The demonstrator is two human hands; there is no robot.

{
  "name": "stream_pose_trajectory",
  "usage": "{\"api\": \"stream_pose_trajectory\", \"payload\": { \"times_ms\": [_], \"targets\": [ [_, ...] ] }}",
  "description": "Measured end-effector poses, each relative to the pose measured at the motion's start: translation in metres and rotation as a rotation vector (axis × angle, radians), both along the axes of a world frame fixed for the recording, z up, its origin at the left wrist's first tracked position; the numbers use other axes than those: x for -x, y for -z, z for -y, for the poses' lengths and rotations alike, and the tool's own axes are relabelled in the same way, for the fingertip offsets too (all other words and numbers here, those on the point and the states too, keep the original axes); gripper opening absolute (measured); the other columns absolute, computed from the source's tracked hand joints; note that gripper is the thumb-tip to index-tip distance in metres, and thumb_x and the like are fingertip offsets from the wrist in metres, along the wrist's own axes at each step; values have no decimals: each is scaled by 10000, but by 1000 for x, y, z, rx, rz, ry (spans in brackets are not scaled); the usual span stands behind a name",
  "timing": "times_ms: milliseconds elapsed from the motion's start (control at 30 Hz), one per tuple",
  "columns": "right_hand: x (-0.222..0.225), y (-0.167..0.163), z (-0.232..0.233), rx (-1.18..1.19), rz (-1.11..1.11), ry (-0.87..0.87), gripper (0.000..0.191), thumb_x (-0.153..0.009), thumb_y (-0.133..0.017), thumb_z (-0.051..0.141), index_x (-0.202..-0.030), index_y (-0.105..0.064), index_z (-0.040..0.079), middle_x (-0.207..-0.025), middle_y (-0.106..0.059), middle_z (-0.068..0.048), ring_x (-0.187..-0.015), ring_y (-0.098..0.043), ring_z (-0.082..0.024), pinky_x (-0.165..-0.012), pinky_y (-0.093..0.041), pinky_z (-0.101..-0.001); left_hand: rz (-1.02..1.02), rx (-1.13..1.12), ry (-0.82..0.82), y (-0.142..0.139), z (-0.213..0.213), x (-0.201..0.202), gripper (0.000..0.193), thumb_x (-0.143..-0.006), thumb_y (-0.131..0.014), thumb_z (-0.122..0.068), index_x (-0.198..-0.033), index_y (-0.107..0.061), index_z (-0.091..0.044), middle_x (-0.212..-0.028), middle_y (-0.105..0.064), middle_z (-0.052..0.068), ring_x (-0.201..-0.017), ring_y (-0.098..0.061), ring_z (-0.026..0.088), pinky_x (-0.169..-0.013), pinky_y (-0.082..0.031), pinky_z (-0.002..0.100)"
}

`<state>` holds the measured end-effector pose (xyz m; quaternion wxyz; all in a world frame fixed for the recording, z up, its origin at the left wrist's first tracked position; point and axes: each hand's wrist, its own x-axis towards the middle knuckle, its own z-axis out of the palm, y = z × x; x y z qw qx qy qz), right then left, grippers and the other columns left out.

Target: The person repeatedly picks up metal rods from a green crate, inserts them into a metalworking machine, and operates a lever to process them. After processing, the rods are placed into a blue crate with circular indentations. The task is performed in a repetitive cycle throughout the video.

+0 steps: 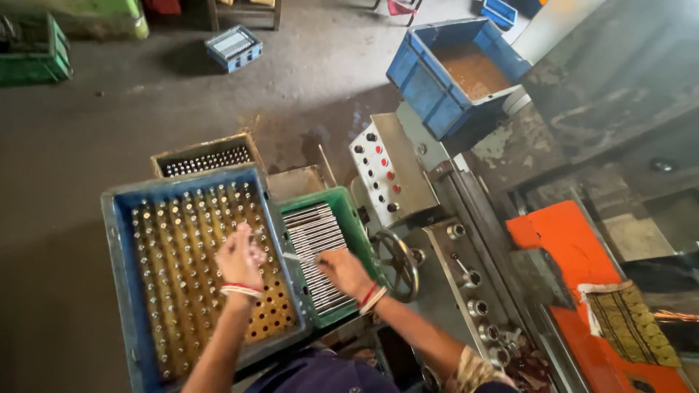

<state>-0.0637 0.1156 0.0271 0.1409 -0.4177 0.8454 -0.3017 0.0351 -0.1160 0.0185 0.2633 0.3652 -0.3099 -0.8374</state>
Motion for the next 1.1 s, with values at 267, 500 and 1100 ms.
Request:
{"api": "stream_pose_trajectory", "payload": {
  "times_ms": [267, 500, 1100],
  "targets": [
    [103, 23, 52, -32, -551, -129, 125, -852, -664, 107, -971, -683, 72, -908, -666, -100, -904, -592, -336, -790, -497, -449, 737, 882, 550, 43, 34, -87, 431, -893, -684, -508, -883, -843, -108, -797, -771, 127, -681, -717, 252, -678, -552, 390],
    [120, 64, 78, -56, -545, -194, 246, -803, -594, 12, -984, -743, 84, -922, -667, -104, -939, -614, -319, -841, -519, -417, 969, 1108, 849, 61, 15, -97, 512, -887, -665, -571, -936, -791, -78, -936, -758, 203, -930, -728, 391, -860, -570, 478],
    [-22, -5, 4, 204, -60, 143, 127, -873, -741, 138, -972, -728, 59, -969, -721, -94, -947, -679, -305, -841, -536, -400, 1080, 1508, 916, 34, 23, -72, 344, -963, -456, -187, -966, -767, -40, -1040, -739, 225, -960, -740, 407, -839, -598, 506]
  ]
}}
